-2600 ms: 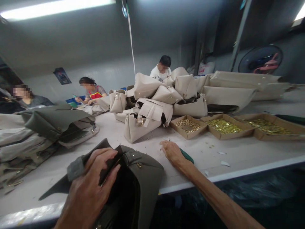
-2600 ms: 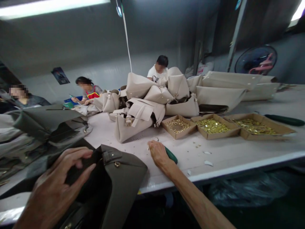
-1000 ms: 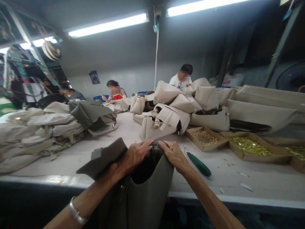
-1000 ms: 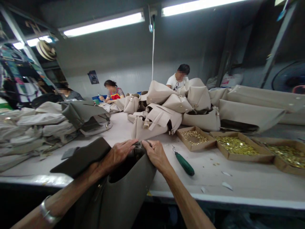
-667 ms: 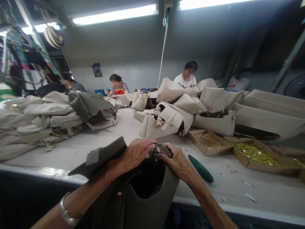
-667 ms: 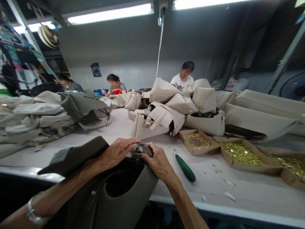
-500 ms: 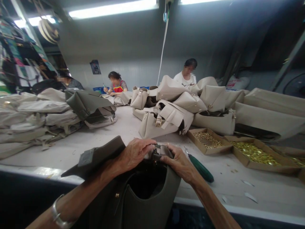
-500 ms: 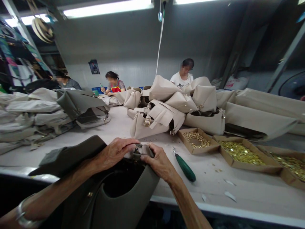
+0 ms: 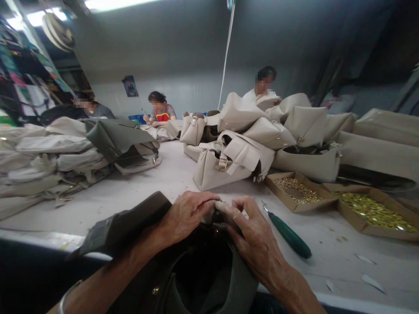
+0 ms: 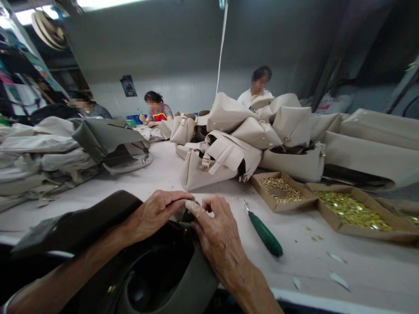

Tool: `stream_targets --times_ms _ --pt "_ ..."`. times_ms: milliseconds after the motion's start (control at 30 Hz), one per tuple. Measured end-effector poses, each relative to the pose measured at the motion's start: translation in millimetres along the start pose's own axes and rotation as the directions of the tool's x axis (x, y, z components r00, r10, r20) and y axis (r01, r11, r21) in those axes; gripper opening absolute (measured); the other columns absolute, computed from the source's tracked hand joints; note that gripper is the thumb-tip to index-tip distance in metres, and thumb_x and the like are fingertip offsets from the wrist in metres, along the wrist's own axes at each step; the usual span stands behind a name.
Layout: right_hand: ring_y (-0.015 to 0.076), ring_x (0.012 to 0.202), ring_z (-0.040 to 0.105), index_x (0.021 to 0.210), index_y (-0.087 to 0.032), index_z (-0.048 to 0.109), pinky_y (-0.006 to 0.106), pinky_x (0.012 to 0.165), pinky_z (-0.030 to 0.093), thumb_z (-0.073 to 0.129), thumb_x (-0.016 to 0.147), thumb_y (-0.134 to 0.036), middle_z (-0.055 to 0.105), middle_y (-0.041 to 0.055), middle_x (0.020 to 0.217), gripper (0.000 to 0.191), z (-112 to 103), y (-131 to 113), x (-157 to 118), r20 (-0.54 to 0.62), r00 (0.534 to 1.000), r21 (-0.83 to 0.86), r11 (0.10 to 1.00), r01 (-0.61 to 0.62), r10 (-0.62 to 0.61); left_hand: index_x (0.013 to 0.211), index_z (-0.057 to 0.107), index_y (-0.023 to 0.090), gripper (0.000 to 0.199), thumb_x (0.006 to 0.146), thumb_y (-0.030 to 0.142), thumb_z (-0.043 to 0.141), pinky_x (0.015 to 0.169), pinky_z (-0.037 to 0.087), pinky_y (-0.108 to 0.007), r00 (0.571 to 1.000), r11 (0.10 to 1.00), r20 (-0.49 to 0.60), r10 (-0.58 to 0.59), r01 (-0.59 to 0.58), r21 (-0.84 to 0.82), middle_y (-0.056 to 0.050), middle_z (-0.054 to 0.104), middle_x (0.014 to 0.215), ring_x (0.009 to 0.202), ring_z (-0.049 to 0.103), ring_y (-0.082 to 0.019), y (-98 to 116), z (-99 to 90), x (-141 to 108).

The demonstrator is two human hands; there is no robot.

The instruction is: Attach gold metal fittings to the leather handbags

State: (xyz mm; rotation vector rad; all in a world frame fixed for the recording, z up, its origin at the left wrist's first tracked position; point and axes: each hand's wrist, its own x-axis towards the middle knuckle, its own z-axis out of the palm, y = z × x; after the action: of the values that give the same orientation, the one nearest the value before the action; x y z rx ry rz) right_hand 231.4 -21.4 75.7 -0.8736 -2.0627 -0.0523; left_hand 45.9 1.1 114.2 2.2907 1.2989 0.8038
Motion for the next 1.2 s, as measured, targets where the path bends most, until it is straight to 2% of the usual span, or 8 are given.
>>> stream_targets --times_ms 100,200,333,433,533,733,1067,1200 --pt "0.0200 0.091 0.046 0.111 -0.025 0.060 0.034 0.073 0.045 0.049 0.086 -0.008 0.047 0.0066 0.100 0.031 -1 0 -1 -0.036 0.998 -0.052 0.997 0.056 -0.058 0.106 0.067 0.021 0.031 0.093 0.034 0.042 0.085 0.043 -0.026 1.000 1.000 0.014 -0.014 0.014 -0.016 -0.001 0.071 0.101 0.093 0.063 -0.017 1 -1.0 2" --pt "0.0202 0.095 0.046 0.098 -0.024 0.064 0.034 0.076 0.046 0.051 0.087 -0.011 0.048 0.0064 0.103 0.021 -3 -1 0 0.003 0.996 0.004 0.996 0.091 -0.091 0.104 0.068 0.021 0.030 0.093 0.034 0.042 0.084 0.043 -0.025 0.999 0.999 0.029 -0.027 0.027 -0.018 0.000 0.071 0.098 0.091 0.062 -0.016 3 -2.5 4" --pt "0.0212 0.100 0.047 0.099 -0.026 0.064 0.035 0.078 0.048 0.051 0.088 -0.012 0.051 0.0068 0.106 0.023 -5 0 -1 0.016 0.989 0.062 0.987 0.147 -0.148 0.100 0.068 0.021 0.028 0.093 0.032 0.043 0.082 0.042 -0.023 0.997 0.997 0.064 -0.039 0.043 -0.070 0.001 0.071 0.095 0.090 0.062 -0.015 7 -4.1 7" --pt "0.0193 0.098 0.049 0.107 -0.023 0.060 0.032 0.079 0.049 0.047 0.085 -0.003 0.050 0.0074 0.104 0.032 -2 3 -5 -0.035 0.998 0.094 0.994 0.063 -0.060 0.097 0.069 0.019 0.028 0.092 0.033 0.045 0.078 0.042 -0.023 0.994 0.995 0.092 -0.056 0.064 -0.083 0.000 0.070 0.089 0.085 0.061 -0.016 8 -4.0 10" --pt "0.0176 0.097 0.052 0.103 -0.019 0.058 0.029 0.081 0.050 0.046 0.082 0.000 0.049 0.0082 0.105 0.031 2 6 -9 -0.066 0.997 0.140 0.990 -0.018 0.028 0.096 0.068 0.018 0.028 0.091 0.033 0.045 0.077 0.042 -0.024 0.992 0.993 0.110 -0.066 0.076 -0.088 0.000 0.070 0.088 0.084 0.061 -0.016 8 -2.8 12" --pt "0.0165 0.093 0.056 0.096 -0.018 0.062 0.028 0.077 0.053 0.046 0.083 -0.002 0.049 0.0090 0.108 0.026 7 9 -15 -0.143 0.988 0.153 0.988 -0.032 0.055 0.097 0.068 0.017 0.028 0.091 0.033 0.046 0.077 0.043 -0.023 0.992 0.993 0.108 -0.058 0.069 -0.101 0.000 0.070 0.088 0.082 0.062 -0.015 8 -2.1 11" --pt "0.0160 0.091 0.057 0.090 -0.018 0.066 0.027 0.074 0.052 0.050 0.083 -0.006 0.053 0.0082 0.104 0.021 5 10 -14 -0.104 0.982 0.254 0.959 -0.126 0.157 0.096 0.068 0.017 0.028 0.089 0.034 0.048 0.078 0.045 -0.024 0.986 0.985 0.151 -0.073 0.095 -0.144 -0.001 0.071 0.087 0.082 0.063 -0.017 8 -3.4 13" --pt "0.0162 0.090 0.057 0.089 -0.019 0.066 0.028 0.075 0.052 0.052 0.083 -0.007 0.054 0.0079 0.103 0.019 6 10 -12 -0.117 0.976 0.280 0.949 -0.143 0.181 0.095 0.068 0.016 0.028 0.089 0.033 0.046 0.078 0.044 -0.025 0.984 0.986 0.147 -0.104 0.121 -0.115 -0.002 0.071 0.087 0.083 0.062 -0.017 9 -2.7 15"
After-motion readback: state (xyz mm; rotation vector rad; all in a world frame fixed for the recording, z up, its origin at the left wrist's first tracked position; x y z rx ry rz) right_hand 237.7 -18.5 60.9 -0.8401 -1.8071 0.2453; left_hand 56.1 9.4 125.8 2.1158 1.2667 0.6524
